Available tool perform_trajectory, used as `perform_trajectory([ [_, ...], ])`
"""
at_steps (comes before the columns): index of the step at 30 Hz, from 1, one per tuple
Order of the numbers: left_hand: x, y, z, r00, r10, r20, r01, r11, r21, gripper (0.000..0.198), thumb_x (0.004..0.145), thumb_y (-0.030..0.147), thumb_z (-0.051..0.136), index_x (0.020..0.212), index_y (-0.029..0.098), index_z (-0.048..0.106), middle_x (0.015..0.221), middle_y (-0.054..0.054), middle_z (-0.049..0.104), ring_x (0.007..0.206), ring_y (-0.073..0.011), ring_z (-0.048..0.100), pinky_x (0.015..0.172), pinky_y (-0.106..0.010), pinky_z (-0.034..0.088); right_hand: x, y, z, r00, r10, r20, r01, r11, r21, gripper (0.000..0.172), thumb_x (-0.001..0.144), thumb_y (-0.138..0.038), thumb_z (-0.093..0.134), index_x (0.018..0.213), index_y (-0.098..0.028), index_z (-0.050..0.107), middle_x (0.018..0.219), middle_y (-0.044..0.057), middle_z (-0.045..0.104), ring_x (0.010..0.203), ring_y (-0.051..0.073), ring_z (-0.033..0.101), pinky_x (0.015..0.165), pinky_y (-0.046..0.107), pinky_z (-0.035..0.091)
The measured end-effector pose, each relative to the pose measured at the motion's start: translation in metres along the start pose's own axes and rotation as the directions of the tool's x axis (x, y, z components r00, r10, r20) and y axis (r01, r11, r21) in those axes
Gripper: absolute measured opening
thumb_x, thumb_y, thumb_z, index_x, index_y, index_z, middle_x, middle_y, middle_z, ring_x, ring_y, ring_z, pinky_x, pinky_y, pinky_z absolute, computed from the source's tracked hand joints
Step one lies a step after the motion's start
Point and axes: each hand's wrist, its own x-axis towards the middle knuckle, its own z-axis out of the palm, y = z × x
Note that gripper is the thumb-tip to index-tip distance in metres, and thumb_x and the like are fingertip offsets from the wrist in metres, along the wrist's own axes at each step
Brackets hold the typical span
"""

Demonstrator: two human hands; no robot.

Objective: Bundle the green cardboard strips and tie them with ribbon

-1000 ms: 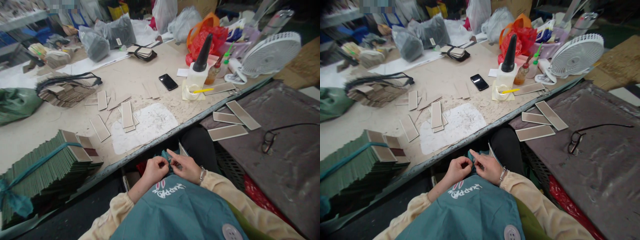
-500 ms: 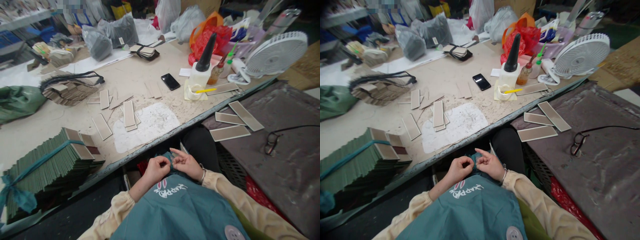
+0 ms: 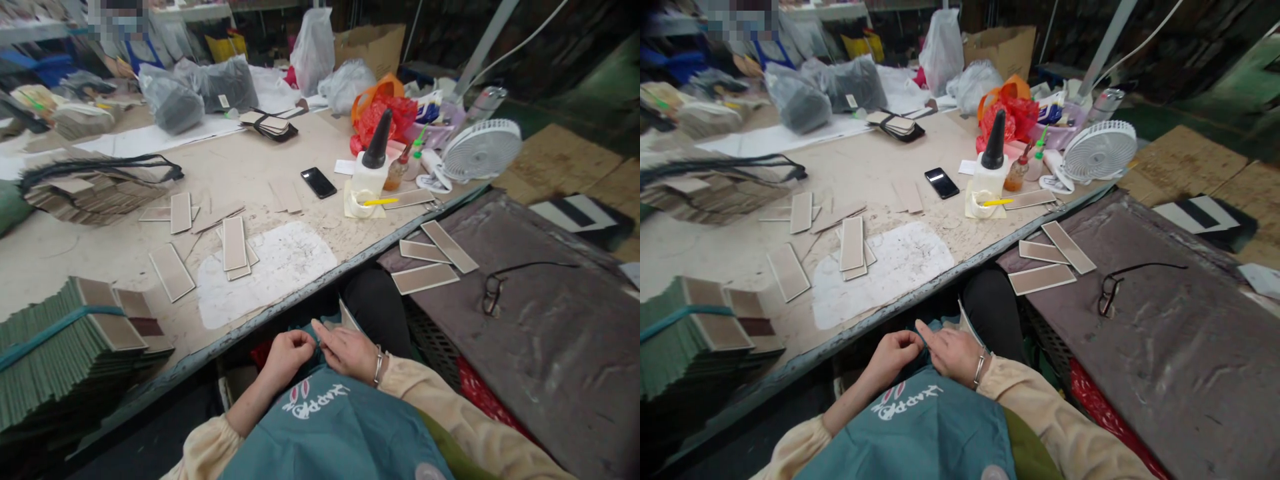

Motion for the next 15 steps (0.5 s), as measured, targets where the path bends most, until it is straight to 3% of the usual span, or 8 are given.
perform_trajectory([
  [15, -0.0016, -0.0027, 0.003, 1.0, -0.001, -0.014, 0.002, 1.0, 0.026, 0.016, 0.064, 0.026, 0.052, 0.06, 0.013, 0.06, 0.055, 0.001, 0.054, 0.052, -0.0101, 0.043, 0.053, -0.022, 0.034, 0.0056, -0.0032, -0.0013, 0.995, 0.014, 0.096, -0.015, 1.0, 0.001, 0.076, 0.083, -0.012, 0.04, 0.147, -0.011, 0.0, 0.084, 0.009, 0.065, 0.073, 0.02, 0.062, 0.067, 0.035, 0.053],
])
